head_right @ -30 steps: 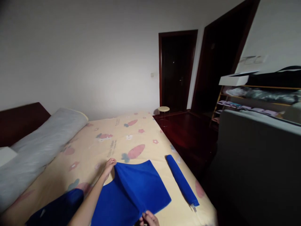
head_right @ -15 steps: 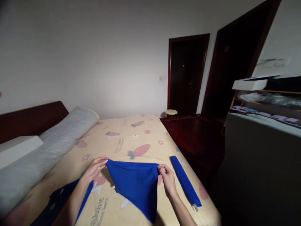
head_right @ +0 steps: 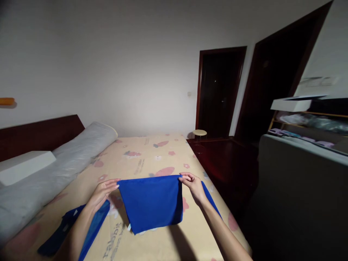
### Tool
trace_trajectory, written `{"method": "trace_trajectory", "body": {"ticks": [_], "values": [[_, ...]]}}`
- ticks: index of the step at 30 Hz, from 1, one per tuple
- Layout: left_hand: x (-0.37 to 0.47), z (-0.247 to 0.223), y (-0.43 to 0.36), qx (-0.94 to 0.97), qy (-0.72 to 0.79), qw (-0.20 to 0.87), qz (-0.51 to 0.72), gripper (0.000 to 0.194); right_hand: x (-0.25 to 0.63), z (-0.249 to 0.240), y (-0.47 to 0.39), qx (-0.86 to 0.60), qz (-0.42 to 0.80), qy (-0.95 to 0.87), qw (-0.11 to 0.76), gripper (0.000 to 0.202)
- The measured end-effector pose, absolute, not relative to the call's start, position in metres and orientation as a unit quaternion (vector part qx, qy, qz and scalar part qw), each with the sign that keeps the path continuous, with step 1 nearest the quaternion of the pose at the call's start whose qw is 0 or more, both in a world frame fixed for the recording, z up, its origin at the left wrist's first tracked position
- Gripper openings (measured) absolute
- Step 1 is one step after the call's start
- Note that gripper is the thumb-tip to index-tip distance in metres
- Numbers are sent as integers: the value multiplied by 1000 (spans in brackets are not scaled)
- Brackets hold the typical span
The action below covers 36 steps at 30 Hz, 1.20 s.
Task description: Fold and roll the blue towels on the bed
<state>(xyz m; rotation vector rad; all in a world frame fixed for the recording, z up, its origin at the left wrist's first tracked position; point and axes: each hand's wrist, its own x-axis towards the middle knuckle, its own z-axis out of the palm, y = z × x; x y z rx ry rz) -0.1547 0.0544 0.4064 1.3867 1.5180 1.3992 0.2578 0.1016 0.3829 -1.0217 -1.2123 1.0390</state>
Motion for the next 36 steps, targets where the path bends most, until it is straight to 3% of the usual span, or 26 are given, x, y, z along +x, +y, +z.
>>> {"method": "trace_trajectory", "body": {"ticks": [5, 17, 36], "values": [[-156, 411, 52, 546, 573, 329, 515, 53, 261, 386, 99, -431, 428, -518, 603, 50], [-141, 407, 48, 637, 585, 113, 489, 29, 271, 392, 88, -446, 335, -579, 594, 45], [-147, 375, 71, 664, 569, 40, 484, 23, 261, 381, 96, -514, 176, -631, 554, 29]]}}
